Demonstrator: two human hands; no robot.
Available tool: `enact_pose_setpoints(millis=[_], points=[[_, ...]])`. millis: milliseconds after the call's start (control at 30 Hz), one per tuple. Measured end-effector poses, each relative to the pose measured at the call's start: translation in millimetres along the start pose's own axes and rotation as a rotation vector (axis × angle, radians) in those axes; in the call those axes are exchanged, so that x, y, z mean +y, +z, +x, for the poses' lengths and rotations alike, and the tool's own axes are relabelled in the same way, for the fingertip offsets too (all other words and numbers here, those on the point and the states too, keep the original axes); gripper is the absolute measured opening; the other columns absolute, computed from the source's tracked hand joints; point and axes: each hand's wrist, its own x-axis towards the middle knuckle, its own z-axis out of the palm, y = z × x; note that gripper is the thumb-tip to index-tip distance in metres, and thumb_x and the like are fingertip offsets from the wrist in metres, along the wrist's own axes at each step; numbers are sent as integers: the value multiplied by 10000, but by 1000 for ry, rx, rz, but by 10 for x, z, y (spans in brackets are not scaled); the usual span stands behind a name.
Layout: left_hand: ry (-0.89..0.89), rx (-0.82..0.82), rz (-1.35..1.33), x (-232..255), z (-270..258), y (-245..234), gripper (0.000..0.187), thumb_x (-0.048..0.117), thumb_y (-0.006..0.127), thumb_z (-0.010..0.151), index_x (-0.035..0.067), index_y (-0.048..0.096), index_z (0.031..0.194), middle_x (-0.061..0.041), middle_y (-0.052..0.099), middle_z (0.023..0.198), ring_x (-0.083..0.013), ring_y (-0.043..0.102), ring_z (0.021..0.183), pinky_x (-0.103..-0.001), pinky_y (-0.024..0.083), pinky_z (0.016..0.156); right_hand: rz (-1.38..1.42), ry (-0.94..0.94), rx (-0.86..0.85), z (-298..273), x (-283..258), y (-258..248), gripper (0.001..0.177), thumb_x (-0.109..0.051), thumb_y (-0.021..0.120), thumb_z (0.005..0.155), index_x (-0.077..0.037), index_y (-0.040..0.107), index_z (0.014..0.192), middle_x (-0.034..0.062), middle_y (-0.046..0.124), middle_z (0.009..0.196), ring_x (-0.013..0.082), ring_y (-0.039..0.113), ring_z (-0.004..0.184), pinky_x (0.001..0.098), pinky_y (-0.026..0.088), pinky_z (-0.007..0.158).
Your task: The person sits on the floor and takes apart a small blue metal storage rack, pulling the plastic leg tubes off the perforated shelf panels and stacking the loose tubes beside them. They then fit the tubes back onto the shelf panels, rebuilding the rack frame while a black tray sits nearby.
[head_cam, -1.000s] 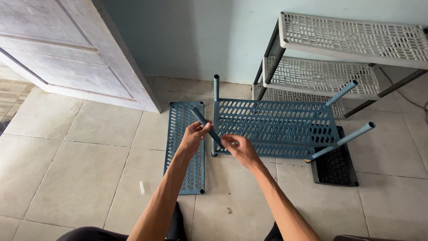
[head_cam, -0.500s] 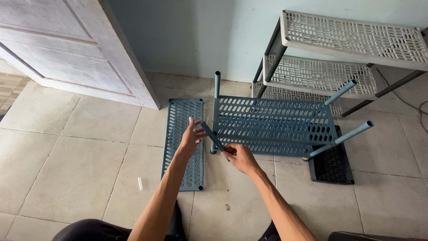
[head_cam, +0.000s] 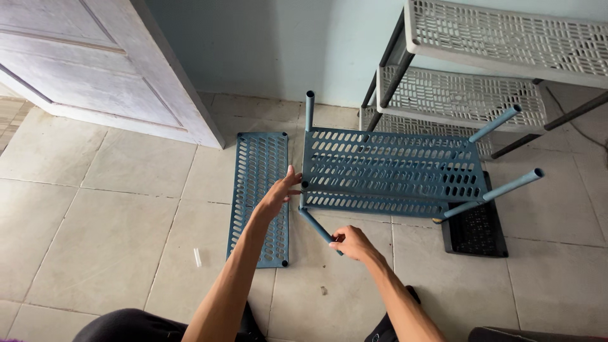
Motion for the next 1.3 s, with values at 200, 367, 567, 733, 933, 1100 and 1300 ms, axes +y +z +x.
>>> enact_pose_setpoints(millis=[200, 367, 567, 733, 933, 1100, 1300], points=[[-49, 136, -7, -319, 53, -196, 884, 751, 222, 909, 161, 488, 1512, -136, 532, 1524, -373, 614, 1288, -594, 361, 1094, 86, 99, -7, 196, -98, 347, 217, -221, 781, 870, -50, 773, 1004, 70, 764, 773, 164, 677, 622, 338, 479, 526], [-12, 238, 119, -893, 6, -508, 694, 585, 424, 1026, 64, 546, 1467, -191, 619, 1429, -341, 642, 1252, -447, 484, 1059, 192, 47, 35, 485, -61, 753, 196, -199, 785, 847, -30, 774, 945, 64, 774, 759, 150, 720, 620, 307, 548, 537], [-54, 284, 395, -1118, -367, -763, 588, 278, 561, 903, 186, 539, 1484, -141, 616, 1439, -369, 719, 1109, -462, 536, 1018, 168, 59, 174, 801, -16, 1210, 188, -200, 794, 835, -21, 780, 892, 91, 790, 781, 186, 750, 678, 337, 577, 645], [-197, 296, 550, -1029, -553, -657, 600, 236, 627, 895, 283, 522, 1483, -101, 552, 1491, -329, 599, 1296, -600, 255, 1170, 198, 86, 252, 943, -113, 1410, 236, -209, 780, 839, -25, 773, 986, 106, 793, 814, 229, 774, 737, 364, 599, 702], [-115, 337, 497, -1096, -628, -596, 576, 241, 634, 894, 287, 560, 1463, -108, 571, 1478, -329, 577, 1327, -600, 294, 1171, 169, 79, 329, 937, -264, 1618, 374, -191, 764, 850, -55, 717, 1195, 137, 778, 857, 302, 761, 820, 416, 585, 793], [-174, 338, 510, -1070, -577, -649, 573, 272, 664, 886, 303, 552, 1447, -78, 565, 1481, -299, 541, 1359, -667, 244, 1118, 152, 81, 313, 1027, -375, 1696, 411, -206, 743, 873, -52, 690, 1251, 156, 783, 878, 319, 761, 855, 419, 576, 827], [-176, 335, 468, -1205, -590, -697, 585, 303, 670, 879, 322, 556, 1452, -70, 601, 1449, -311, 644, 1250, -584, 356, 1135, 132, 43, 354, 1158, -320, 1840, 464, -218, 753, 876, 7, 658, 1271, 169, 763, 868, 340, 738, 855, 440, 564, 815]])
